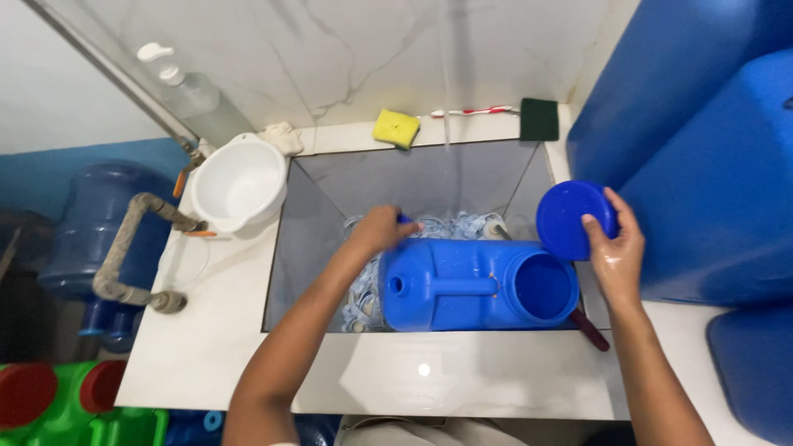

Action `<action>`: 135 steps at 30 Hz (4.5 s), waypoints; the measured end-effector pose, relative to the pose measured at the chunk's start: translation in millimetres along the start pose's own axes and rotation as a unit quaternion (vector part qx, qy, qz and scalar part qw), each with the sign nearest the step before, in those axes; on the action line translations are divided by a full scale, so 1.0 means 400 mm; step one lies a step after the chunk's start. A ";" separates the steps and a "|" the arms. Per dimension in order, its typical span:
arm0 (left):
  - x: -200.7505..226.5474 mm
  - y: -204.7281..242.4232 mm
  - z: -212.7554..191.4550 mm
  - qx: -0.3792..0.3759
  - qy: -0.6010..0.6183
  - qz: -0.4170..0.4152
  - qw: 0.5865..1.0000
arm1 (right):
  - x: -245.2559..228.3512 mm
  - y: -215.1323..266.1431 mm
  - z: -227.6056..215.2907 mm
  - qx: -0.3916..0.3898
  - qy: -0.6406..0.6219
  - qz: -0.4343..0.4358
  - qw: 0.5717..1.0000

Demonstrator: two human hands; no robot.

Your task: The person cleans two large plastic jerrycans, one blue and one green, in a tiled utility area. They use scissors to cut off the plastic seals from the lids, then scrub the lids and containers with a sponge and rinse them under running water. The person also uses a toothbrush to clean the rim of the blue container before placing the cleaned blue jerrycan back among other stored containers.

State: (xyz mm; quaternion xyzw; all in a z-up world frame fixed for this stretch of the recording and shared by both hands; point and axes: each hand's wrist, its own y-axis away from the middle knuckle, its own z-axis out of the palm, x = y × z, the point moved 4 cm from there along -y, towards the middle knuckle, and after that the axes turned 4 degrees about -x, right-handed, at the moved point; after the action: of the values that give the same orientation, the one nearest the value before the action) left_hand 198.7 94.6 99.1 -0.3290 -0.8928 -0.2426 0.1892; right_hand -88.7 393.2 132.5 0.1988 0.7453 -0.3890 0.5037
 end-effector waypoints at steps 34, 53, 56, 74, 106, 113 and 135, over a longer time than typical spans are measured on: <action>0.112 0.395 -0.004 -0.050 -0.017 -0.193 0.980 | -0.061 0.046 -0.021 0.013 -0.119 0.076 0.990; 0.109 0.417 0.103 0.156 -0.134 0.187 0.961 | 0.051 -0.248 0.404 -0.217 0.031 -0.054 0.974; 0.188 0.420 0.125 0.193 -0.091 0.245 0.946 | 0.120 -0.365 0.606 -0.245 0.092 0.012 0.965; 0.259 -0.383 0.054 0.177 -0.299 0.243 0.906 | -0.107 -0.440 0.261 -0.035 0.309 -0.076 0.947; 0.178 0.004 0.072 0.082 -0.204 0.201 0.955 | -0.076 -0.127 0.307 -0.494 0.571 -0.053 0.654; 0.095 0.048 0.078 0.139 -0.161 0.147 0.966 | -0.107 -0.012 0.424 -0.336 0.531 -0.072 0.774; -0.193 0.167 -0.002 0.242 0.006 -0.118 0.963 | 0.071 -0.243 0.822 -0.237 0.080 -0.071 0.966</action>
State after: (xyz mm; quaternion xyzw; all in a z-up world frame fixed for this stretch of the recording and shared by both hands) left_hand 299.1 100.3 82.0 -0.1642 -0.9562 -0.0419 0.2387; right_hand 28.5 73.9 81.4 0.0509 0.8661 -0.2184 0.4467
